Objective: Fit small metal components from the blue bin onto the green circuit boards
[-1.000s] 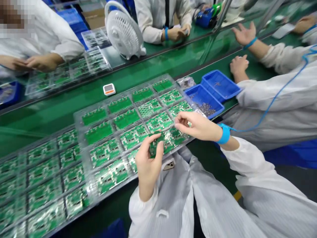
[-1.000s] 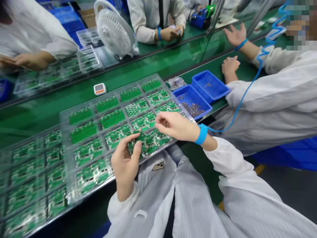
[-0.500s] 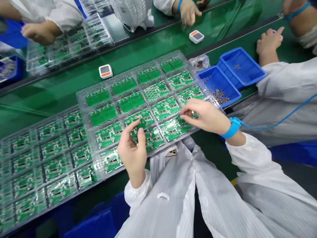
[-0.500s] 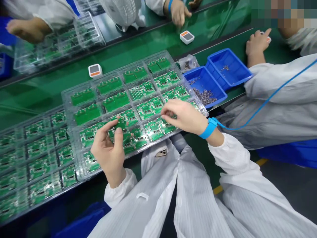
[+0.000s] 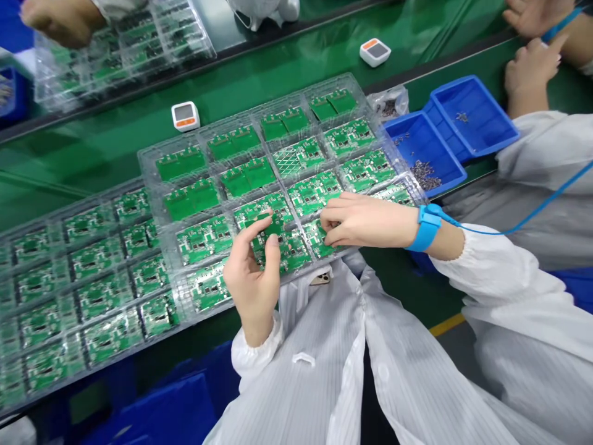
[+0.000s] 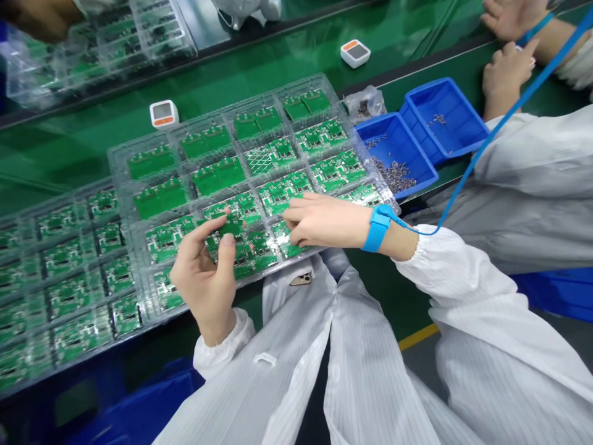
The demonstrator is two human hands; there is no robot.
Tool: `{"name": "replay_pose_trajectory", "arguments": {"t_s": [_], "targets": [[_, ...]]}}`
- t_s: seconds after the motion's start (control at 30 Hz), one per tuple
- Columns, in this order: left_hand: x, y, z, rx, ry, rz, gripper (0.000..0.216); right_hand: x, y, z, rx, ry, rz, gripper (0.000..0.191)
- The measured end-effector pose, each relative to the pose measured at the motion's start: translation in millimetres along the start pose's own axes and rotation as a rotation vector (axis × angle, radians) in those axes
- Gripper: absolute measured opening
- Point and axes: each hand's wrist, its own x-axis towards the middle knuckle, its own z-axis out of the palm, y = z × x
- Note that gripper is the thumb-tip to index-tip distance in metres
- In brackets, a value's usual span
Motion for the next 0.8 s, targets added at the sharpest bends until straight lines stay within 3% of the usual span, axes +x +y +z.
{"name": "replay_pose_trajectory", "arguments": {"t_s": [0.3,0.53,0.67,0.8], "targets": [[-1,-7,1,-0.027,-0.060,0.004,0.025,5,11,2,-0.264,0.005,-0.239,0.025],[-1,-6,2,-0.044,-0.085,0.021,0.025,5,6,11,-0.395,0.086,-0.299,0.026],[0,-7,2,-0.033,-0.109,0.008,0.026,5,4,16,-0.326,0.098,-0.246,0.028],[0,-8,1,-0.043,-0.126,0.015,0.025,7,4,19,-0.087,0.109,-0.135,0.029]]}}
